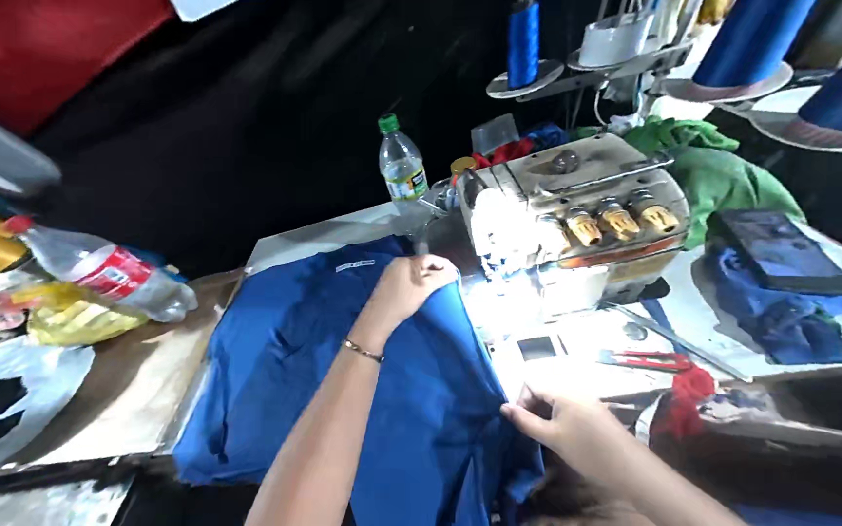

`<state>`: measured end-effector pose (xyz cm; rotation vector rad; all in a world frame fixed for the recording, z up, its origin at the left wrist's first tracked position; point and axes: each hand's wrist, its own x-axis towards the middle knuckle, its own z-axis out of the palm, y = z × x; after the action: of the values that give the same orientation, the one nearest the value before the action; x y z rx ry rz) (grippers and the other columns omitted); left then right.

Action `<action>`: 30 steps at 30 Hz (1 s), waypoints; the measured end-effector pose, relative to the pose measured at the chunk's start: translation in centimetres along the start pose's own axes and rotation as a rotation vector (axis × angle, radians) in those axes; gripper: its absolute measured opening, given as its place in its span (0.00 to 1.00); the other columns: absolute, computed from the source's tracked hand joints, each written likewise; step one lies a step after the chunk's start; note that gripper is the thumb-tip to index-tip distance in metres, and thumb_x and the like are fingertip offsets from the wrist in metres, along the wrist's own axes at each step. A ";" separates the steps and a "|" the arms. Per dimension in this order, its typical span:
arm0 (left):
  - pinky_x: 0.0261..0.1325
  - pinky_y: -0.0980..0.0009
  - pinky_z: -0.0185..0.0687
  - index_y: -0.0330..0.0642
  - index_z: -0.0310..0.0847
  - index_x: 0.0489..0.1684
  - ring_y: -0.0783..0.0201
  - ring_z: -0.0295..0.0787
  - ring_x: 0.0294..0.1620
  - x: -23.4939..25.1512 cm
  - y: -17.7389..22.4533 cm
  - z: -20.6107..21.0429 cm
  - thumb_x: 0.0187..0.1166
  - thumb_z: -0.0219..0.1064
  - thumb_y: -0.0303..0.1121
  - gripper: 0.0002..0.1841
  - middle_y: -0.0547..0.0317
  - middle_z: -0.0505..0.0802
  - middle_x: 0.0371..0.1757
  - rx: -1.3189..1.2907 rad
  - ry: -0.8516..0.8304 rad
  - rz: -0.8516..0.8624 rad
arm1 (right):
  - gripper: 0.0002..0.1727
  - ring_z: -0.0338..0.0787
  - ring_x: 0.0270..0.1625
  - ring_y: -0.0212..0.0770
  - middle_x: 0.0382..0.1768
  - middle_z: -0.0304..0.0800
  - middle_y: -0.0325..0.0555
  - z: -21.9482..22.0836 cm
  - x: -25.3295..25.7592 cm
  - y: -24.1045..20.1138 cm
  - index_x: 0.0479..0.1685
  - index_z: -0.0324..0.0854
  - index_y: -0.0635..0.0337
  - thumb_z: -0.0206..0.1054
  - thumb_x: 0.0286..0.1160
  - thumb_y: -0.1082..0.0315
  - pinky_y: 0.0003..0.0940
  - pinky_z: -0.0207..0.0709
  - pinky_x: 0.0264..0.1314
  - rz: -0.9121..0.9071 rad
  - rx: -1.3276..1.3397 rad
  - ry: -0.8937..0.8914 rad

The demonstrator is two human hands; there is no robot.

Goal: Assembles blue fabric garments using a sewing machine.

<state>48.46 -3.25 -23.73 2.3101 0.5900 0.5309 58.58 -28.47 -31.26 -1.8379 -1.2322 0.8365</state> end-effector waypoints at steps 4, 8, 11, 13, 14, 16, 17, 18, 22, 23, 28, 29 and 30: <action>0.48 0.75 0.82 0.44 0.91 0.45 0.76 0.87 0.39 -0.6 2.4 0.4 0.81 0.69 0.30 0.05 0.65 0.94 0.39 -0.141 -0.050 -0.086 | 0.14 0.87 0.34 0.35 0.31 0.89 0.44 -0.8 -1.4 -0.3 0.40 0.88 0.64 0.73 0.73 0.59 0.35 0.82 0.41 0.094 0.106 -0.017; 0.55 0.67 0.84 0.48 0.94 0.42 0.72 0.90 0.46 0.4 1.8 1.6 0.79 0.73 0.35 0.05 0.65 0.95 0.42 0.112 -0.047 -0.078 | 0.15 0.88 0.33 0.39 0.31 0.90 0.44 -0.4 -1.7 0.8 0.49 0.88 0.62 0.67 0.80 0.58 0.39 0.83 0.41 0.089 -0.044 0.049; 0.62 0.38 0.71 0.46 0.93 0.45 0.45 0.83 0.62 0.0 2.2 3.0 0.75 0.75 0.36 0.08 0.51 0.91 0.53 0.412 0.069 0.017 | 0.14 0.92 0.39 0.48 0.35 0.91 0.51 0.0 -1.8 1.3 0.40 0.88 0.63 0.66 0.81 0.59 0.48 0.86 0.46 -0.009 -0.153 0.104; 0.59 0.39 0.75 0.42 0.88 0.46 0.43 0.84 0.57 -0.7 3.1 4.1 0.75 0.75 0.37 0.10 0.46 0.89 0.51 0.528 0.154 0.028 | 0.16 0.92 0.39 0.49 0.34 0.90 0.51 -0.2 -2.0 1.2 0.40 0.88 0.63 0.66 0.82 0.57 0.48 0.85 0.44 0.005 -0.175 0.100; 0.57 0.43 0.79 0.39 0.87 0.46 0.45 0.87 0.53 -1.0 3.6 4.6 0.78 0.73 0.36 0.10 0.45 0.90 0.48 0.562 0.173 0.018 | 0.17 0.91 0.36 0.48 0.32 0.89 0.50 -0.5 -2.1 1.1 0.39 0.87 0.62 0.66 0.82 0.55 0.48 0.84 0.41 0.034 -0.175 0.082; 0.55 0.50 0.85 0.36 0.89 0.46 0.49 0.90 0.50 -1.7 4.4 5.7 0.84 0.66 0.34 0.10 0.46 0.92 0.45 0.625 0.185 -0.003 | 0.18 0.91 0.34 0.48 0.31 0.90 0.49 -0.7 -2.2 1.1 0.40 0.87 0.61 0.66 0.82 0.53 0.49 0.84 0.39 0.059 -0.170 0.057; 0.54 0.52 0.85 0.37 0.89 0.46 0.50 0.90 0.49 -2.2 4.5 6.1 0.85 0.64 0.33 0.10 0.48 0.91 0.44 0.659 0.201 0.032 | 0.17 0.90 0.34 0.47 0.32 0.90 0.49 -0.7 -2.2 1.3 0.41 0.88 0.61 0.66 0.82 0.54 0.48 0.84 0.39 0.043 -0.167 0.066; 0.52 0.54 0.84 0.38 0.89 0.45 0.51 0.89 0.48 -2.5 4.5 6.5 0.86 0.62 0.33 0.10 0.49 0.91 0.43 0.693 0.222 0.065 | 0.16 0.91 0.35 0.45 0.33 0.90 0.48 -0.5 -2.2 1.5 0.40 0.89 0.60 0.66 0.81 0.55 0.46 0.85 0.40 0.002 -0.166 0.102; 0.67 0.53 0.80 0.40 0.88 0.62 0.50 0.85 0.65 -4.0 4.6 8.0 0.87 0.60 0.34 0.15 0.48 0.90 0.62 0.629 0.228 0.021 | 0.12 0.89 0.38 0.36 0.34 0.91 0.44 0.6 -2.1 3.0 0.34 0.90 0.55 0.69 0.76 0.57 0.33 0.84 0.43 -0.120 -0.079 0.194; 0.72 0.53 0.78 0.39 0.86 0.66 0.52 0.85 0.70 -4.6 4.6 8.5 0.87 0.58 0.33 0.17 0.48 0.90 0.66 0.593 0.238 0.018 | 0.12 0.89 0.39 0.36 0.35 0.90 0.44 0.4 -2.4 3.1 0.36 0.90 0.57 0.69 0.77 0.58 0.32 0.84 0.43 -0.098 -0.035 0.153; 0.85 0.48 0.64 0.40 0.88 0.62 0.56 0.78 0.80 -7.7 3.9 11.7 0.87 0.56 0.39 0.19 0.51 0.86 0.74 0.591 0.283 0.150 | 0.13 0.93 0.40 0.37 0.38 0.95 0.48 -0.7 -4.5 3.2 0.47 0.91 0.62 0.67 0.82 0.61 0.37 0.85 0.47 0.087 0.135 -0.055; 0.85 0.45 0.62 0.40 0.88 0.64 0.54 0.77 0.81 -8.0 4.0 12.0 0.87 0.56 0.42 0.21 0.50 0.85 0.76 0.599 0.273 0.156 | 0.13 0.92 0.39 0.37 0.38 0.95 0.48 -0.5 -4.7 3.5 0.47 0.91 0.62 0.68 0.82 0.61 0.37 0.85 0.47 0.098 0.152 -0.049; 0.85 0.44 0.62 0.40 0.88 0.63 0.53 0.78 0.80 -8.0 4.0 12.3 0.87 0.56 0.44 0.21 0.48 0.85 0.76 0.604 0.273 0.158 | 0.13 0.92 0.39 0.35 0.38 0.95 0.48 -0.3 -4.9 3.9 0.47 0.91 0.62 0.68 0.81 0.62 0.34 0.85 0.46 0.091 0.163 -0.033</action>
<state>49.37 -16.62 -30.93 2.8946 0.7836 0.8437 58.97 -34.12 -33.91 -1.7650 -1.0735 0.9914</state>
